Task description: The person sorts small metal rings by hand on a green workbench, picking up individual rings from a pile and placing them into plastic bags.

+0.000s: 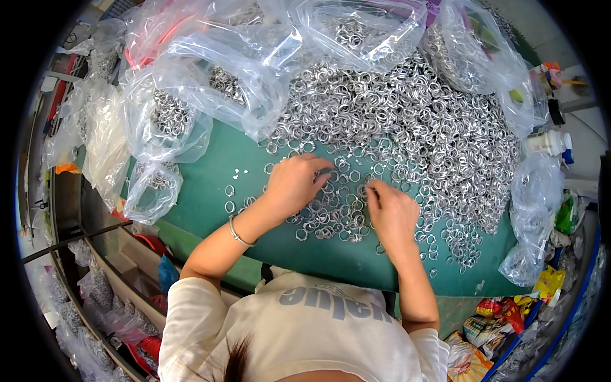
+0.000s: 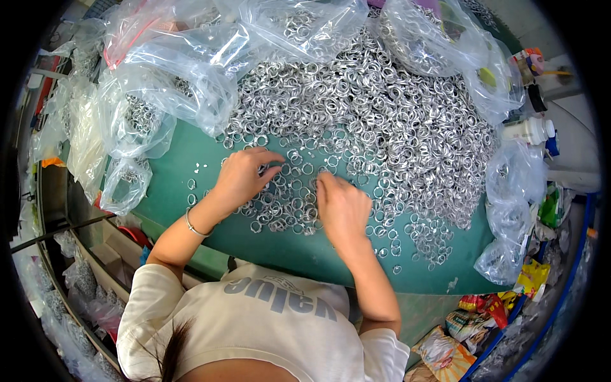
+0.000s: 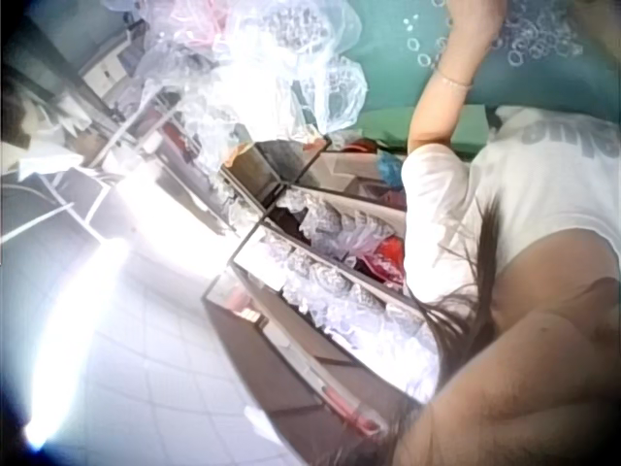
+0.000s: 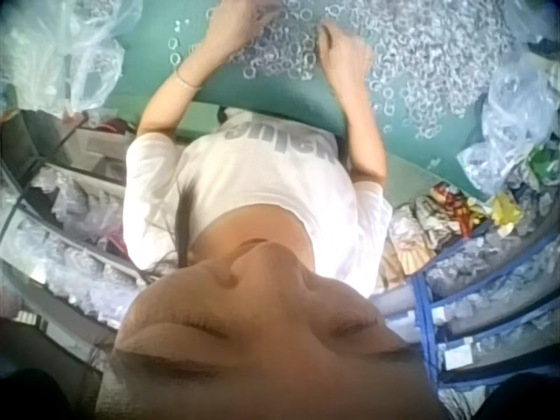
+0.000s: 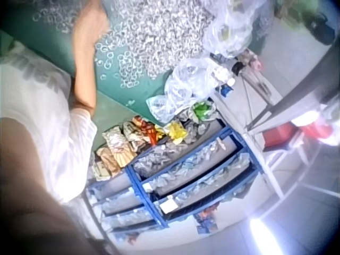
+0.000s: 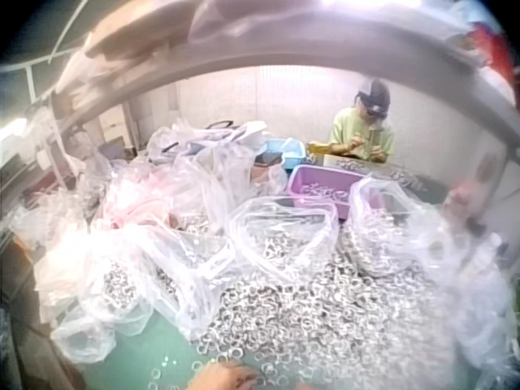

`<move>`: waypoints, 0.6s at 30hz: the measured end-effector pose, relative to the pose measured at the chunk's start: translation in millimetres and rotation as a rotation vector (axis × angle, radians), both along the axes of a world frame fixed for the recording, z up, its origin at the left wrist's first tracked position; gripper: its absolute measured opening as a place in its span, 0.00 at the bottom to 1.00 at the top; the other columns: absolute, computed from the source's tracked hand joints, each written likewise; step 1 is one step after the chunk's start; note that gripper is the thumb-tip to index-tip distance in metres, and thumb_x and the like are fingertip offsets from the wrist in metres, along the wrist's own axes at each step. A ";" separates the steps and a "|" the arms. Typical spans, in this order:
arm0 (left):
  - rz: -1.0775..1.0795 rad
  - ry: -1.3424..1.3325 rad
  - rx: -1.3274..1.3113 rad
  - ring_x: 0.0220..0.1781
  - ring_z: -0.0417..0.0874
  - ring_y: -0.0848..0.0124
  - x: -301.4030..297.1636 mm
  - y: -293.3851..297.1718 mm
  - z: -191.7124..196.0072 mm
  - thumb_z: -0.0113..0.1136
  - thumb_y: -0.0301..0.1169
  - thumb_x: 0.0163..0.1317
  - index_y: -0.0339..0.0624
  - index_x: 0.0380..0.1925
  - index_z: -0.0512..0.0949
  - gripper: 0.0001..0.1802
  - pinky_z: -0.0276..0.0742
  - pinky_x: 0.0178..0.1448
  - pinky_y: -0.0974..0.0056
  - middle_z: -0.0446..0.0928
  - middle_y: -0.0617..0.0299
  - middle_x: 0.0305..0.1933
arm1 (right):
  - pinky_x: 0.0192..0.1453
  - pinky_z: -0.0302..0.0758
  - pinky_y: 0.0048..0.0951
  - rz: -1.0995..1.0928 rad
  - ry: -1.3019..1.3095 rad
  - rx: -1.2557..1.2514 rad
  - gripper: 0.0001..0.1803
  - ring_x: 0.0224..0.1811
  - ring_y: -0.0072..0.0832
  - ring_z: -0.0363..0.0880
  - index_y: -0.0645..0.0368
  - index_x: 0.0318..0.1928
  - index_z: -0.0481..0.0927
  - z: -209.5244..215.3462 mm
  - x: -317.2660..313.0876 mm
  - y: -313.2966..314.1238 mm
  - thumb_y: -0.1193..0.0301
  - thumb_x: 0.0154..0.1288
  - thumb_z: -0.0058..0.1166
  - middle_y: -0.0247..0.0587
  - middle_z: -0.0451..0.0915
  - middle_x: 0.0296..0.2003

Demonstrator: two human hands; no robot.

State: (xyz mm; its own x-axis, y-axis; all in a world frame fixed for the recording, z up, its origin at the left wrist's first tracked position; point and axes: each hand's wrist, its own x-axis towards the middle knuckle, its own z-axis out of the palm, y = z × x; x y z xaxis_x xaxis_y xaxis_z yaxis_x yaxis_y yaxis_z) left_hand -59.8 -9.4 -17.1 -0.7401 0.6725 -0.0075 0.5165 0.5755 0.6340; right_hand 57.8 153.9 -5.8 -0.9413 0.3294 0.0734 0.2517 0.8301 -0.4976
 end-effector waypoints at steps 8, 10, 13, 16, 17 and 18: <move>0.035 -0.599 0.238 0.16 0.72 0.71 9.3 -16.5 8.4 0.59 0.33 0.61 0.37 0.29 0.81 0.10 0.68 0.22 0.67 0.76 0.59 0.19 | 0.16 0.55 0.26 -0.170 0.037 -0.592 0.09 0.10 0.21 0.59 0.64 0.36 0.78 3.7 42.9 28.0 0.70 0.66 0.50 0.34 0.64 0.11; 0.166 -1.322 0.335 0.13 0.67 0.76 18.1 -17.1 18.0 0.55 0.37 0.65 0.36 0.26 0.80 0.16 0.62 0.18 0.71 0.72 0.62 0.15 | 0.16 0.54 0.22 -0.283 0.033 -1.316 0.11 0.09 0.20 0.57 0.65 0.40 0.76 5.0 56.0 26.7 0.70 0.70 0.45 0.29 0.66 0.13; 0.225 -1.751 0.492 0.14 0.67 0.79 41.0 -25.3 16.1 0.49 0.43 0.69 0.38 0.25 0.78 0.21 0.53 0.14 0.76 0.74 0.63 0.23 | 0.17 0.49 0.17 -0.339 0.095 -1.613 0.12 0.14 0.13 0.52 0.66 0.44 0.74 5.3 72.8 19.7 0.70 0.73 0.40 0.24 0.58 0.15; 0.250 -1.824 0.455 0.18 0.69 0.79 68.0 -32.8 16.8 0.47 0.43 0.69 0.40 0.26 0.76 0.20 0.55 0.15 0.76 0.75 0.63 0.28 | 0.18 0.50 0.16 -0.398 0.068 -1.548 0.07 0.17 0.10 0.54 0.64 0.40 0.77 1.3 91.6 13.4 0.73 0.68 0.49 0.23 0.62 0.16; 0.208 -1.779 0.422 0.18 0.70 0.79 78.6 -36.3 15.0 0.47 0.42 0.69 0.41 0.26 0.76 0.19 0.56 0.15 0.76 0.75 0.63 0.28 | 0.18 0.50 0.16 -0.399 0.015 -1.348 0.05 0.17 0.09 0.54 0.64 0.38 0.78 -7.0 99.4 8.1 0.75 0.66 0.51 0.23 0.62 0.15; 0.160 -1.729 0.390 0.19 0.71 0.79 86.4 -38.3 13.0 0.48 0.41 0.69 0.41 0.26 0.76 0.18 0.57 0.16 0.75 0.75 0.63 0.28 | 0.19 0.50 0.16 -0.395 -0.029 -1.146 0.04 0.18 0.09 0.54 0.63 0.36 0.79 -8.5 101.4 3.1 0.76 0.64 0.54 0.22 0.63 0.15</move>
State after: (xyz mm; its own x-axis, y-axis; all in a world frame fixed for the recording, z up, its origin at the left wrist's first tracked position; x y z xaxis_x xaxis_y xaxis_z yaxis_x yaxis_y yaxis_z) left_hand 26.5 -47.7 -4.1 -0.1142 0.7547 -0.6460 -0.8632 0.2465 0.4406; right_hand 159.2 157.1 -14.3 -0.7577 0.4544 -0.4685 0.4116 -0.2244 -0.8833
